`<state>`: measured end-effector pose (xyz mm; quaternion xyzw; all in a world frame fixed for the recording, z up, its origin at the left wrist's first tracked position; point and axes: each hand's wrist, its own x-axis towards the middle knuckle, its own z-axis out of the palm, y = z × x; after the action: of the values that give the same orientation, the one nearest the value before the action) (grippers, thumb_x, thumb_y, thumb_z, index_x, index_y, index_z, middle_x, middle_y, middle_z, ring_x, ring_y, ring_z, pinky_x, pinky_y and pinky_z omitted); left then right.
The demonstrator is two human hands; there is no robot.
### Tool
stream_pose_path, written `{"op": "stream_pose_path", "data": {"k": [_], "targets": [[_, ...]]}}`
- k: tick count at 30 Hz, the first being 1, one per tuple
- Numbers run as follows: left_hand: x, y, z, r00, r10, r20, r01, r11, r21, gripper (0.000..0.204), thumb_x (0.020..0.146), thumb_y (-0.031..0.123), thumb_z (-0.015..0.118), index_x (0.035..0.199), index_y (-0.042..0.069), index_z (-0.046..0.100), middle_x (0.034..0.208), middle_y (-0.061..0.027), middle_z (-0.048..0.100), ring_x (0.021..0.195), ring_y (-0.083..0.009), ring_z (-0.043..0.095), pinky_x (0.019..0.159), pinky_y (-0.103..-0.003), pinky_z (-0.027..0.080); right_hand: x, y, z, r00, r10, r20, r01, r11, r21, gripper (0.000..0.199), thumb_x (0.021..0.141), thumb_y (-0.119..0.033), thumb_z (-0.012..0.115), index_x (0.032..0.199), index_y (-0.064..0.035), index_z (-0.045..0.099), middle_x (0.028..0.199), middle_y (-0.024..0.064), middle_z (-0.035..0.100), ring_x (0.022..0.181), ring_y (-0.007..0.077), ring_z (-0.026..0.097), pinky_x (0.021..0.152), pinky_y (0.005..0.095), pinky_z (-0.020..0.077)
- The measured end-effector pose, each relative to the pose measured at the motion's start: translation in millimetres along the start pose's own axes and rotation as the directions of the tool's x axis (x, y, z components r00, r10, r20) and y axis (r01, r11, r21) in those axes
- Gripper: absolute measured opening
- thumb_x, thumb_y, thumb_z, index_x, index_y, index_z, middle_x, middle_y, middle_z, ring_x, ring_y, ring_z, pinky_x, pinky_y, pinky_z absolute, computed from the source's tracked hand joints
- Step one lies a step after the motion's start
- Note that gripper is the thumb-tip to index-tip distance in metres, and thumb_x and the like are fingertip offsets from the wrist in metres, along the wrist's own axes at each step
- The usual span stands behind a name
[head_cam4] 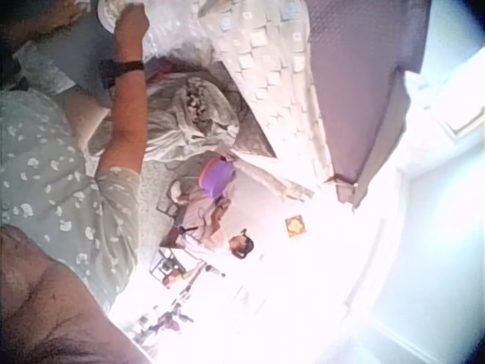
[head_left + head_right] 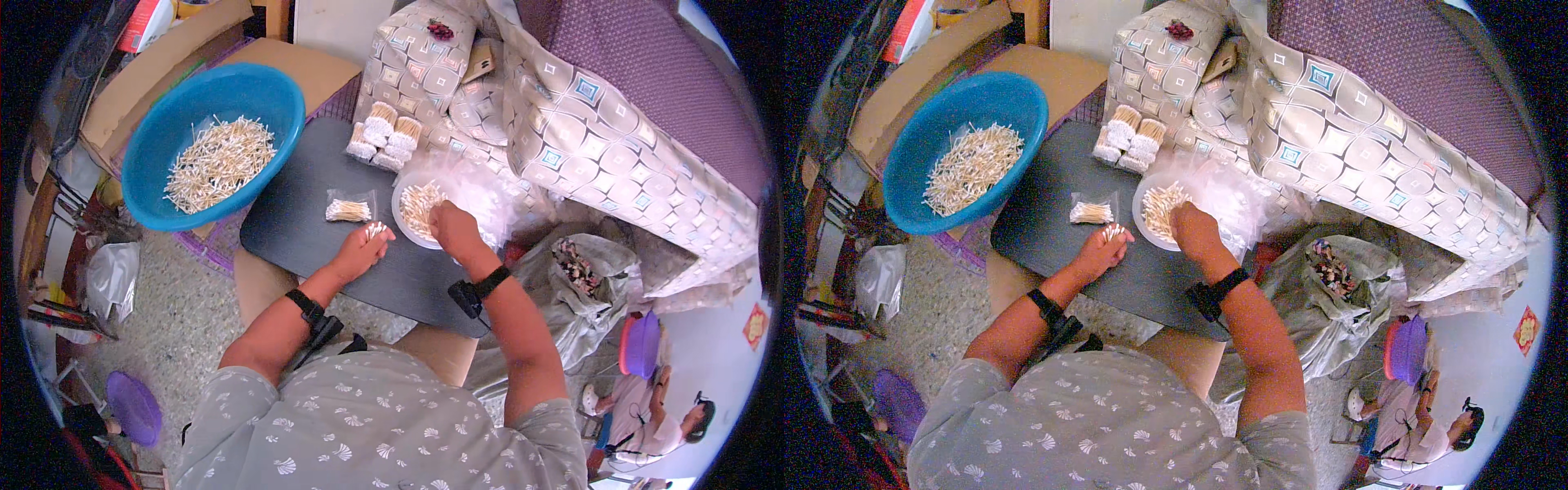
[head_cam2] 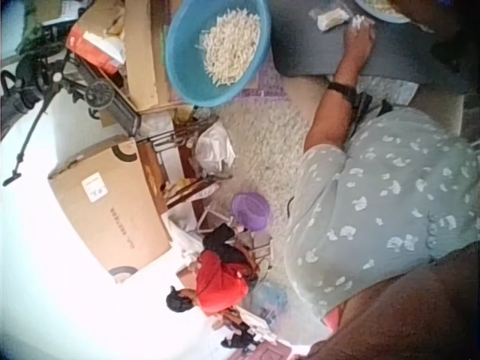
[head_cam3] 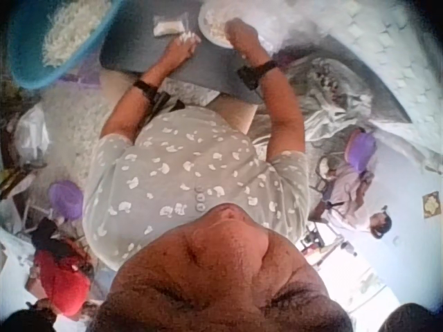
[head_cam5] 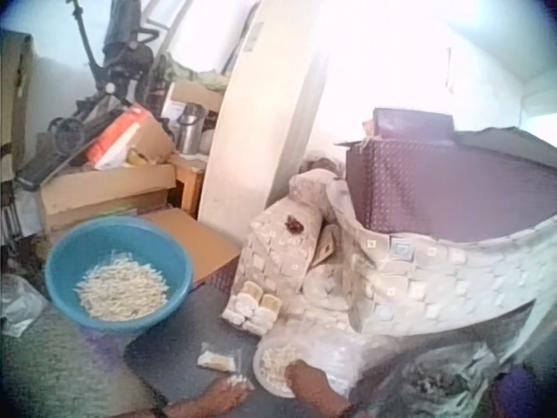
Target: Packaging cotton swabs into small plastic bags.
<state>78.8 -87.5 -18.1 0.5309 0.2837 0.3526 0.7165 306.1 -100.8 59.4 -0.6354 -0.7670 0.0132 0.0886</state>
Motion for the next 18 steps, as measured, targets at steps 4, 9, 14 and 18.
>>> {"op": "stream_pose_path", "data": {"k": [4, 9, 14, 18], "targets": [[-2.5, 6.0, 0.3, 0.999, -0.048, -0.016, 0.048, 0.998, 0.038, 0.020, 0.096, 0.027, 0.050, 0.095, 0.009, 0.059, 0.063, 0.0040, 0.050, 0.051, -0.0041, 0.042, 0.045, -0.021, 0.034, -3.2, 1.6, 0.7, 1.000, -0.011, 0.016, 0.011, 1.000, 0.002, 0.008, 0.077, -0.016, 0.060, 0.077, -0.0081, 0.057, 0.082, 0.0144, 0.056, 0.077, 0.0345, 0.059, 0.066, 0.0432, 0.0468], [-5.8, 10.0, -1.0, 0.998, -0.055, -0.006, 0.055, 0.998, 0.009, 0.020, 0.097, 0.026, 0.049, 0.096, 0.009, 0.059, 0.065, 0.0041, 0.050, 0.051, -0.0042, 0.041, 0.046, -0.020, 0.034, -4.2, -0.1, -7.1, 0.997, -0.078, 0.017, 0.078, 0.997, 0.000, 0.014, 0.082, -0.019, 0.055, 0.085, -0.0056, 0.058, 0.086, 0.0180, 0.056, 0.076, 0.0370, 0.060, 0.067, 0.0466, 0.0491], [-5.9, 9.4, 1.7, 0.999, -0.032, 0.005, 0.032, 0.999, -0.026, 0.019, 0.098, 0.026, 0.048, 0.098, 0.010, 0.057, 0.065, 0.0037, 0.049, 0.051, -0.0049, 0.039, 0.045, -0.020, 0.032, -12.1, -8.1, -23.6, 0.989, 0.070, -0.131, -0.039, 0.973, 0.226, 0.014, 0.080, -0.018, 0.059, 0.084, -0.0055, 0.057, 0.082, 0.0175, 0.059, 0.076, 0.0364, 0.060, 0.066, 0.0446, 0.0485], [-6.2, 7.0, 1.9, 0.999, -0.045, -0.003, 0.044, 0.998, -0.036, 0.018, 0.099, 0.026, 0.047, 0.100, 0.010, 0.056, 0.066, 0.0039, 0.048, 0.052, -0.0052, 0.039, 0.046, -0.020, 0.032, -20.8, -13.8, -21.3, 0.959, 0.262, -0.106, -0.156, 0.803, 0.575, 0.010, 0.082, -0.013, 0.060, 0.084, -0.0045, 0.055, 0.080, 0.0134, 0.062, 0.069, 0.0256, 0.062, 0.061, 0.0371, 0.0493]]}}
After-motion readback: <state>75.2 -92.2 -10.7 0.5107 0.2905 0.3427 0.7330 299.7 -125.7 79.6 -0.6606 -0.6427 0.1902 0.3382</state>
